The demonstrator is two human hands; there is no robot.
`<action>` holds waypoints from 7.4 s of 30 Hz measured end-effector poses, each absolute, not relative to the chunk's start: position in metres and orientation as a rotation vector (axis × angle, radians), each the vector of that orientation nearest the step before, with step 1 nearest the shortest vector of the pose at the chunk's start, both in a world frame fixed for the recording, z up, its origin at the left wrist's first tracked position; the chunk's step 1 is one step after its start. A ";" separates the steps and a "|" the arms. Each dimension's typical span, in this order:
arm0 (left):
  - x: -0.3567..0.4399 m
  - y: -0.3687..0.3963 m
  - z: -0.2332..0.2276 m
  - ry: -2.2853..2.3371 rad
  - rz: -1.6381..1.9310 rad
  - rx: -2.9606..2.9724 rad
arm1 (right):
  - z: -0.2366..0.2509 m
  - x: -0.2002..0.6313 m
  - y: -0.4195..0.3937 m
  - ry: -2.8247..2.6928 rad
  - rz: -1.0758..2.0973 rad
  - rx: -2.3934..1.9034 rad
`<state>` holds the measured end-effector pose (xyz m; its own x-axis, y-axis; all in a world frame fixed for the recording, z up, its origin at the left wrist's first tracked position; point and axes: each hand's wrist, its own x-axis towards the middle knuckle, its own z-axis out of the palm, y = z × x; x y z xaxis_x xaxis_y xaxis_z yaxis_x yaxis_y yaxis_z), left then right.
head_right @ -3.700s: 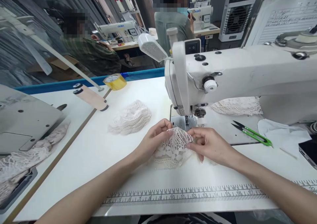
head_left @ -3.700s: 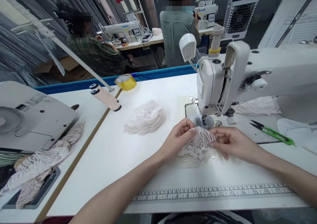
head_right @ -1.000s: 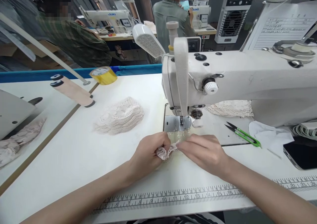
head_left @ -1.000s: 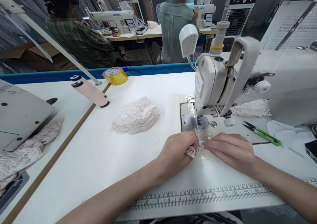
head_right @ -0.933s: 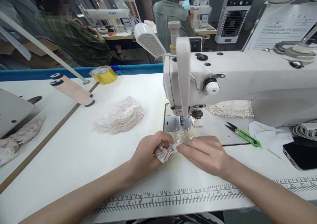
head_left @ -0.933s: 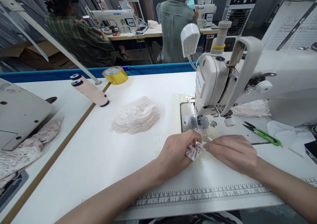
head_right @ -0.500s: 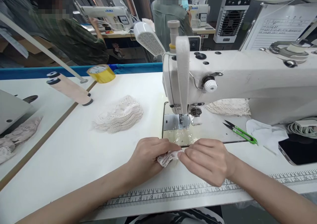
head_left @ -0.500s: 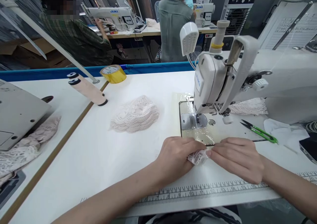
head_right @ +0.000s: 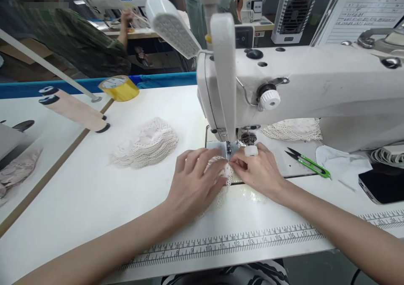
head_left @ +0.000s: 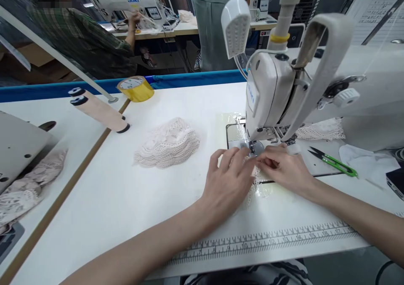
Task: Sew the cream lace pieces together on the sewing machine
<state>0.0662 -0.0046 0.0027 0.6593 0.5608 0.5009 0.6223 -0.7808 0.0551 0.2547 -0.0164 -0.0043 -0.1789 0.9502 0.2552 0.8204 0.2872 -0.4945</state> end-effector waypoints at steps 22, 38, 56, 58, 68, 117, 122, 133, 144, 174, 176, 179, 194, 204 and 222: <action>0.062 -0.006 0.000 -0.927 -0.464 -2.816 | -0.005 0.266 -0.031 -2.378 -0.428 -1.305; 0.062 0.005 -0.001 -0.888 -0.514 -2.835 | -0.008 0.264 -0.032 -2.456 -0.622 -1.324; 0.065 0.004 -0.004 -0.913 -0.542 -2.813 | -0.011 0.264 -0.028 -2.427 -0.644 -1.306; 0.065 0.004 -0.004 -0.912 -0.546 -2.808 | -0.011 0.264 -0.028 -2.423 -0.645 -1.300; 0.066 0.008 -0.005 -0.918 -0.550 -2.796 | -0.012 0.264 -0.026 -2.459 -0.693 -1.355; 0.082 0.033 0.017 -1.534 -0.905 -3.319 | -0.015 0.264 -0.011 -2.055 0.035 -1.390; 0.075 0.032 0.014 -1.372 -0.765 -3.357 | -0.017 0.265 -0.012 -1.953 0.161 -1.389; 0.069 0.039 0.008 -1.091 -0.722 -3.285 | -0.014 0.266 -0.015 -2.031 -0.035 -1.291; 0.060 0.009 -0.001 -0.692 -0.572 -2.814 | -0.009 0.265 -0.028 -2.365 -0.610 -1.114; 0.061 0.010 -0.004 -0.643 -0.676 -2.783 | -0.011 0.264 -0.021 -2.334 -0.656 -1.136; 0.060 0.007 -0.004 -0.651 -0.671 -2.793 | -0.011 0.264 -0.023 -2.318 -0.585 -1.136; 0.059 0.006 -0.003 -0.658 -0.652 -2.802 | -0.012 0.266 -0.025 -2.327 -0.479 -1.128; 0.056 0.009 -0.001 -0.663 -0.603 -2.839 | -0.010 0.267 -0.027 -2.375 -0.524 -1.123; 0.057 0.014 -0.003 -0.706 -0.620 -2.846 | -0.008 0.267 -0.025 -2.375 -0.554 -1.189; 0.060 0.023 -0.006 -0.777 -0.582 -2.854 | -0.010 0.265 -0.020 -2.362 -0.619 -1.335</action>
<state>0.0598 0.0230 -0.0059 0.7934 0.4618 0.3966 0.5106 -0.8596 -0.0207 0.2651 -0.0202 -0.0103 -0.4907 0.7106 0.5043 0.8666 0.4585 0.1972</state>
